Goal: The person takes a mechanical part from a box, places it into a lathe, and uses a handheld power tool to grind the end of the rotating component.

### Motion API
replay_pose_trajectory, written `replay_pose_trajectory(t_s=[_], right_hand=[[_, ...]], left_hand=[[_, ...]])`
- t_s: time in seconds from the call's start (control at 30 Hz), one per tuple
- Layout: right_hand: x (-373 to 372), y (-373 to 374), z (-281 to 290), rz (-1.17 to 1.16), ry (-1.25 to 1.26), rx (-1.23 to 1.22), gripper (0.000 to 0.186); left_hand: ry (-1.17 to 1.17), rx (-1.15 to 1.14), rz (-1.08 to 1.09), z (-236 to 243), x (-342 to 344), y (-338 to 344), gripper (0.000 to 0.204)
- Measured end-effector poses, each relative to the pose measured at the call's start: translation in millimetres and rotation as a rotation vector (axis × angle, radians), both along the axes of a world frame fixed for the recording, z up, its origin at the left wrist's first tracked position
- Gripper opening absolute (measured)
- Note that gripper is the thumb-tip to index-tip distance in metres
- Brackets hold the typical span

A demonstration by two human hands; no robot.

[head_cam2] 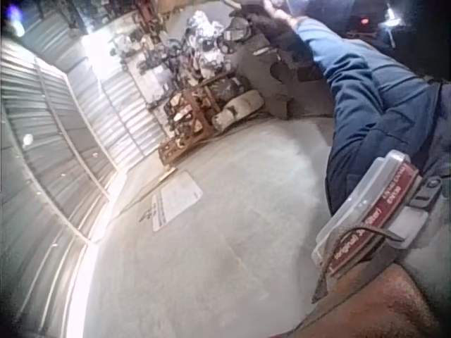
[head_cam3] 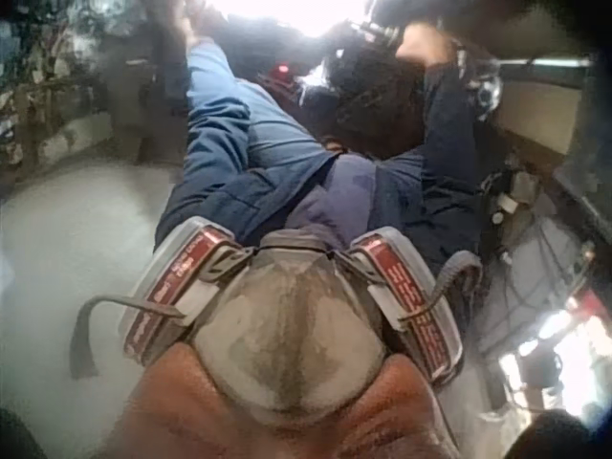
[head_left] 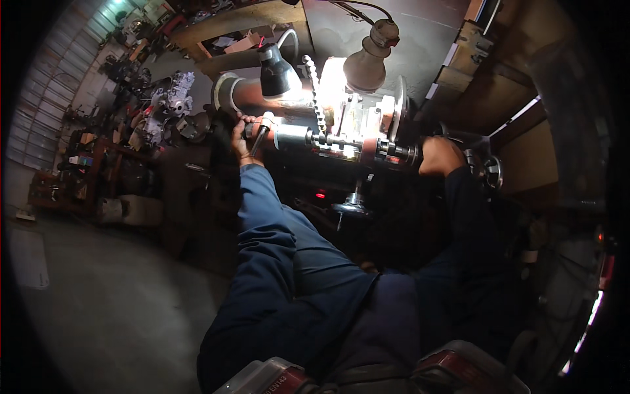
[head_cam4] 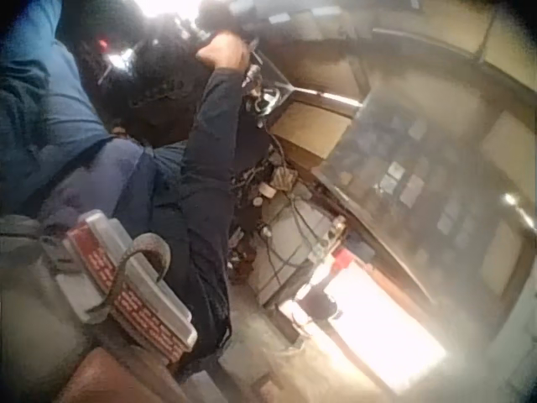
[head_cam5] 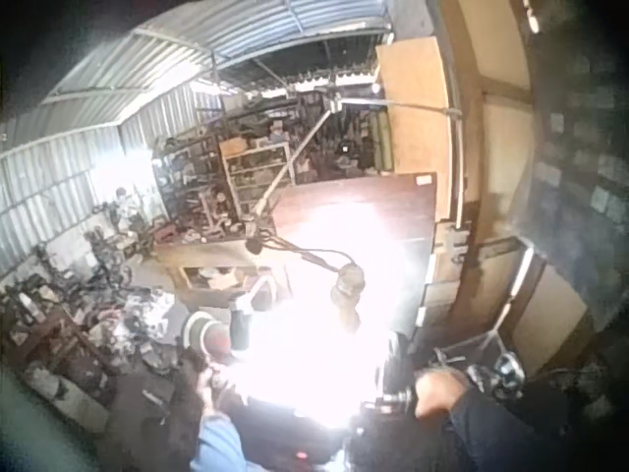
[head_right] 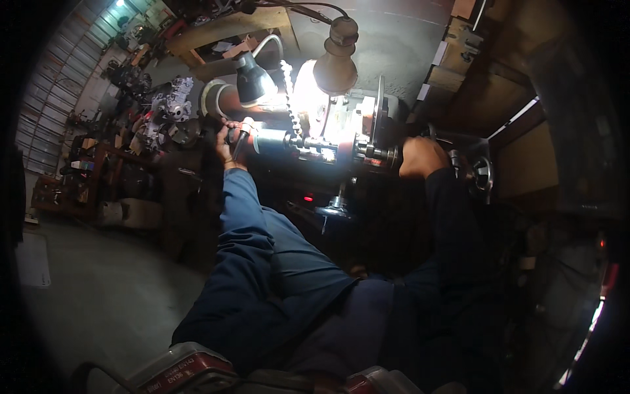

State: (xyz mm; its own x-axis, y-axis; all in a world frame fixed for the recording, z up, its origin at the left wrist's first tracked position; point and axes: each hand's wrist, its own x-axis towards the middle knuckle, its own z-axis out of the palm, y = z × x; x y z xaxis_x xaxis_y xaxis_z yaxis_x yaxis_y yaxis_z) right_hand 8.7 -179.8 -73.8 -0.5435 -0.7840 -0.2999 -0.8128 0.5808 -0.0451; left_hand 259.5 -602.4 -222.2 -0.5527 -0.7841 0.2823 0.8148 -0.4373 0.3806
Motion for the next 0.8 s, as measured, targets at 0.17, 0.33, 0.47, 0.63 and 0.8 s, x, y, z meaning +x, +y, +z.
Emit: replay_pose_trajectory(t_s=[0.17,0.33,0.47,0.63,0.8], right_hand=[[26,1,2,-0.104,0.134,-0.072,0.028],[62,18,-8,-0.14,0.145,-0.199,0.026],[78,29,-18,-0.149,0.13,-0.336,0.036],[80,77,-31,0.051,0.106,-0.656,0.075],[118,157,-1,-0.06,0.249,-0.902,0.071]], left_hand=[[-0.408,0.172,0.004,28,12,6,0.021],[-0.579,0.274,-0.025,44,32,28,0.019],[-0.747,-0.457,0.454,7,56,31,0.019],[-0.656,0.061,-0.165,3,53,34,0.022],[-0.364,0.122,-0.345,-39,114,-54,0.035]])
